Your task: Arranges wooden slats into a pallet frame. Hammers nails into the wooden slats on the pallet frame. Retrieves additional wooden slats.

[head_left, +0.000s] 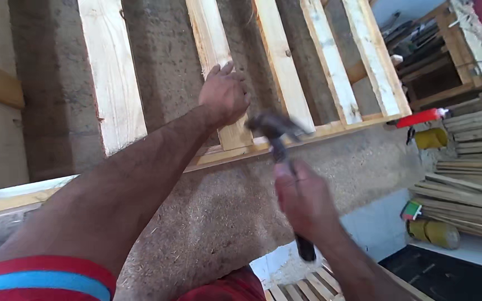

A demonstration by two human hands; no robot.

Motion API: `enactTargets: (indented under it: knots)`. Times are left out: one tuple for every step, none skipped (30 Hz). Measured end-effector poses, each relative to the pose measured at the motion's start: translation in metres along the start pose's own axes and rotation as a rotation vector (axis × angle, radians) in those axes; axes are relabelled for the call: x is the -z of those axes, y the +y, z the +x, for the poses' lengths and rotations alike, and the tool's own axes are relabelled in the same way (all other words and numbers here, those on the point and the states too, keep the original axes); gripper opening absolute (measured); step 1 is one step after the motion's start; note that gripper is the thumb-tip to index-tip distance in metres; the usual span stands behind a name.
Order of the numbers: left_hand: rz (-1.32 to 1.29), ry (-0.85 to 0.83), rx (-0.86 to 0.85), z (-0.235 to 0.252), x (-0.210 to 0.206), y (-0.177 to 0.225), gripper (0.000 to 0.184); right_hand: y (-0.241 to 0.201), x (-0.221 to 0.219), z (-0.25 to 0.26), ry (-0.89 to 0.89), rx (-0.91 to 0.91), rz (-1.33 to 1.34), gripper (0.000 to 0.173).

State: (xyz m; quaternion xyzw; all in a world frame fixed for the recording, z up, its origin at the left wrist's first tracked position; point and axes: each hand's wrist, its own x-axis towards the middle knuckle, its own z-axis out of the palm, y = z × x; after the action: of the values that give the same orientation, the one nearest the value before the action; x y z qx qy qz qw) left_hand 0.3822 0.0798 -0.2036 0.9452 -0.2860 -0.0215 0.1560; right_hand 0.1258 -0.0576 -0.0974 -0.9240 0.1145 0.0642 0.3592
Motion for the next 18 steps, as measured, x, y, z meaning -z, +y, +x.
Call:
enactTargets:
  knots:
    - [-0.006,-0.011,-0.01,-0.004,0.0,0.003,0.05,-0.018,0.021,-0.002,0.129,0.133,0.09,0.047]
    - [-0.013,0.005,-0.007,-0.001,0.003,0.004,0.05,-0.034,0.04,-0.002,0.246,0.279,0.243,0.043]
    - [-0.022,0.006,0.003,-0.002,0.002,0.005,0.05,-0.046,0.05,-0.004,0.323,0.402,0.411,0.041]
    - [-0.027,0.006,0.012,-0.004,0.001,0.005,0.051,-0.047,0.046,-0.004,0.366,0.476,0.544,0.043]
    - [-0.03,0.012,0.017,-0.004,0.001,0.004,0.05,-0.035,0.027,-0.004,0.374,0.467,0.603,0.047]
    - [-0.036,0.015,0.018,-0.005,0.0,0.003,0.05,-0.009,-0.002,-0.006,0.343,0.383,0.55,0.051]
    - [-0.045,0.024,0.019,-0.004,-0.001,0.002,0.05,0.021,-0.03,-0.008,0.241,0.236,0.396,0.054]
    - [-0.047,0.037,0.019,-0.002,-0.001,0.0,0.051,0.037,-0.045,-0.009,0.104,0.056,0.216,0.057]
    - [-0.049,0.036,0.016,-0.004,-0.004,0.001,0.052,0.037,-0.046,-0.009,-0.033,-0.091,0.076,0.061]
    - [-0.046,0.03,0.009,-0.005,-0.005,0.002,0.053,0.026,-0.034,-0.003,-0.077,-0.133,0.022,0.061]
    - [-0.032,0.048,0.017,0.003,0.001,-0.002,0.053,0.01,-0.017,0.001,-0.013,-0.068,0.015,0.057]
    - [-0.03,0.034,0.015,-0.001,-0.001,-0.001,0.053,-0.007,0.003,-0.003,0.105,0.048,0.084,0.051]
    - [-0.039,0.029,0.01,-0.004,-0.004,0.003,0.053,-0.025,0.024,-0.004,0.223,0.208,0.232,0.044]
    - [-0.035,0.041,0.011,0.0,-0.003,0.002,0.053,-0.04,0.038,0.001,0.314,0.373,0.406,0.041]
    - [-0.031,0.039,0.012,0.0,-0.004,0.001,0.054,-0.045,0.039,0.004,0.367,0.475,0.541,0.044]
    - [-0.025,0.034,0.01,0.0,-0.005,0.0,0.054,-0.037,0.025,0.005,0.38,0.479,0.614,0.047]
    - [-0.027,0.03,0.009,-0.001,-0.006,0.001,0.054,-0.016,-0.002,0.002,0.349,0.395,0.592,0.05]
    - [-0.03,0.035,0.014,-0.001,-0.005,0.001,0.053,0.012,-0.03,0.001,0.258,0.256,0.463,0.052]
